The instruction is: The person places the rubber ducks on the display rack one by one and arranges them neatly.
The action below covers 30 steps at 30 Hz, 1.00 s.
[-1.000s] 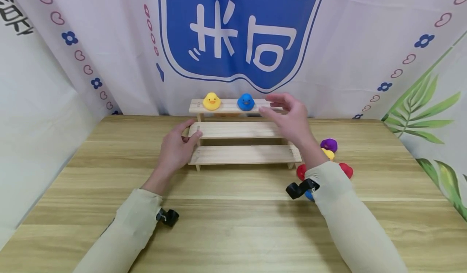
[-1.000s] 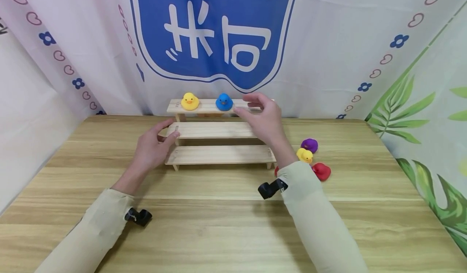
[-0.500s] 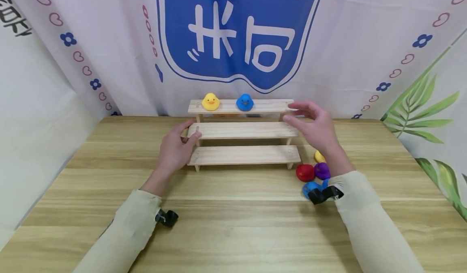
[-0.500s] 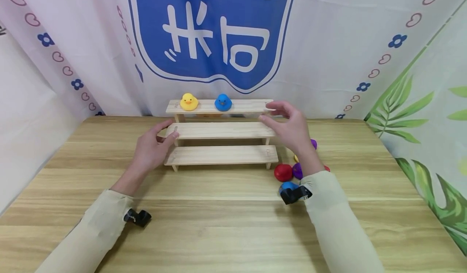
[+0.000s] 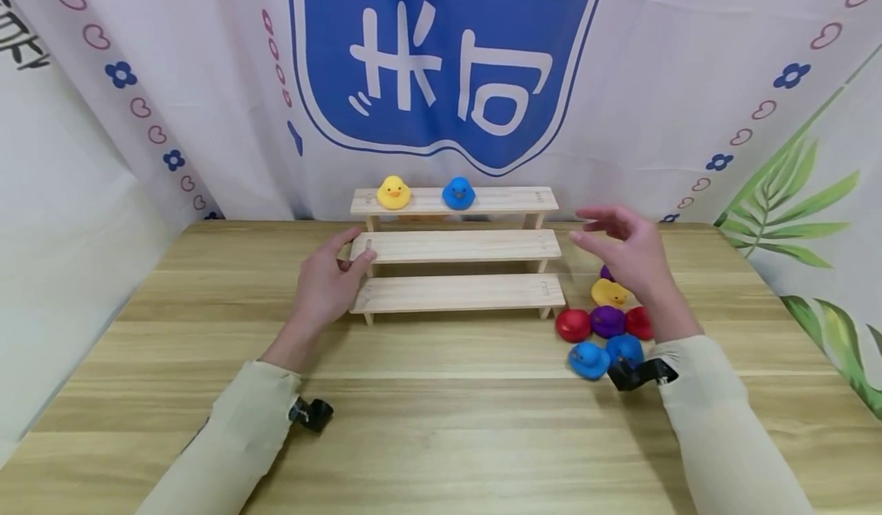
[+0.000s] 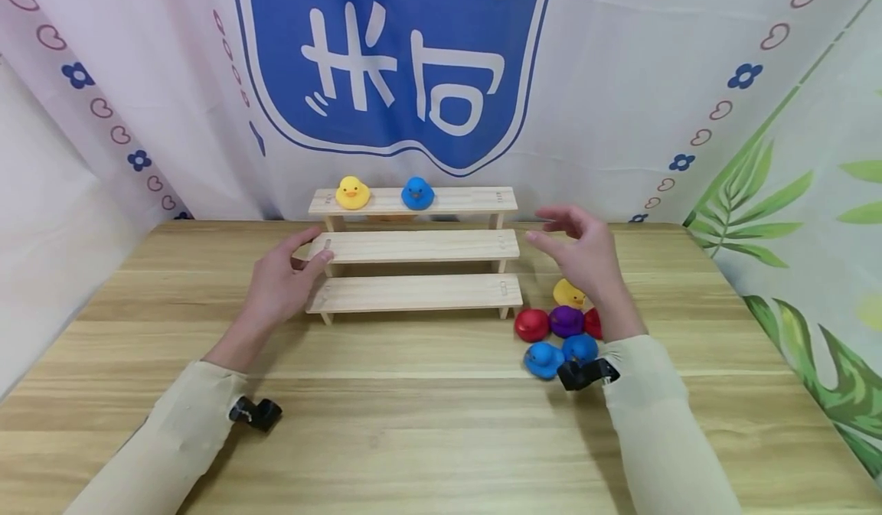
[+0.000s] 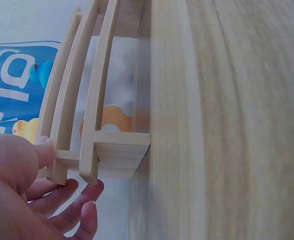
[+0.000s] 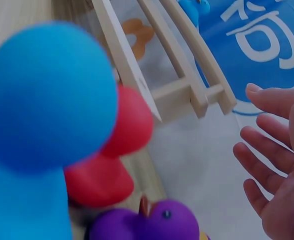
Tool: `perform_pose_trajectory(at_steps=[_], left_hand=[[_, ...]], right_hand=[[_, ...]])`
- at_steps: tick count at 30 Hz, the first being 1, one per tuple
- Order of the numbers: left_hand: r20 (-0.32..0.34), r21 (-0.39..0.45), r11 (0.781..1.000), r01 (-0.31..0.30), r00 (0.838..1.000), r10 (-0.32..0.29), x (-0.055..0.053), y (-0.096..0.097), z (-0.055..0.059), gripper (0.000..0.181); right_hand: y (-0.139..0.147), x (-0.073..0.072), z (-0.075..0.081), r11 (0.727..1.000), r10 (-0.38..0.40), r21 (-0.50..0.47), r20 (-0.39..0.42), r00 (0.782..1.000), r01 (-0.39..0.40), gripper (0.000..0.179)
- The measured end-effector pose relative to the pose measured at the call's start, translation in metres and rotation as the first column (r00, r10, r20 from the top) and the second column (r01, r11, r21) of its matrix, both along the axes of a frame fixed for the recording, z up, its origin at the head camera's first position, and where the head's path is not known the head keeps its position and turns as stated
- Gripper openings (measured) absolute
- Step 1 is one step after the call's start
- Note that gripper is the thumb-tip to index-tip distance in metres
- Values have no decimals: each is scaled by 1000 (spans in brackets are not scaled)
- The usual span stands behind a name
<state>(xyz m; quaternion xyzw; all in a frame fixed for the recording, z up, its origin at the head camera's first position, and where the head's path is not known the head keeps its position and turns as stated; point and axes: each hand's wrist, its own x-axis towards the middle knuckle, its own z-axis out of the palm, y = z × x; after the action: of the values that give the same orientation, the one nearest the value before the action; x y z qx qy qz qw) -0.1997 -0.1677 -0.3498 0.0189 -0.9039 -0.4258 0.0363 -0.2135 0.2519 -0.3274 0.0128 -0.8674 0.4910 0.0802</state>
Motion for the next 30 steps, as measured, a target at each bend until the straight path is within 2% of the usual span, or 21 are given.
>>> perform_pose_trajectory(at_steps=[6,14,23,30], left_hand=[[7,7,1000,4,1000,-4,0,0,0,60],[-5,2,1000,7,1000,-6,-1,-2,-1,59],[-18,-6,1000,9,1000,-9,-2,-1,-1,58],[-27,-14,1000,3,1000,-4,-2,-1,-2,58]], right_hand=[[14,2,-4,999,-11,40,49,999,9,56],[41,5,-11,997,-9,73,52,999,5,56],[67,3,-27,997,-42,71,118,992,34,55],[77,3,-36,997,-16,80,199,980,0,56]])
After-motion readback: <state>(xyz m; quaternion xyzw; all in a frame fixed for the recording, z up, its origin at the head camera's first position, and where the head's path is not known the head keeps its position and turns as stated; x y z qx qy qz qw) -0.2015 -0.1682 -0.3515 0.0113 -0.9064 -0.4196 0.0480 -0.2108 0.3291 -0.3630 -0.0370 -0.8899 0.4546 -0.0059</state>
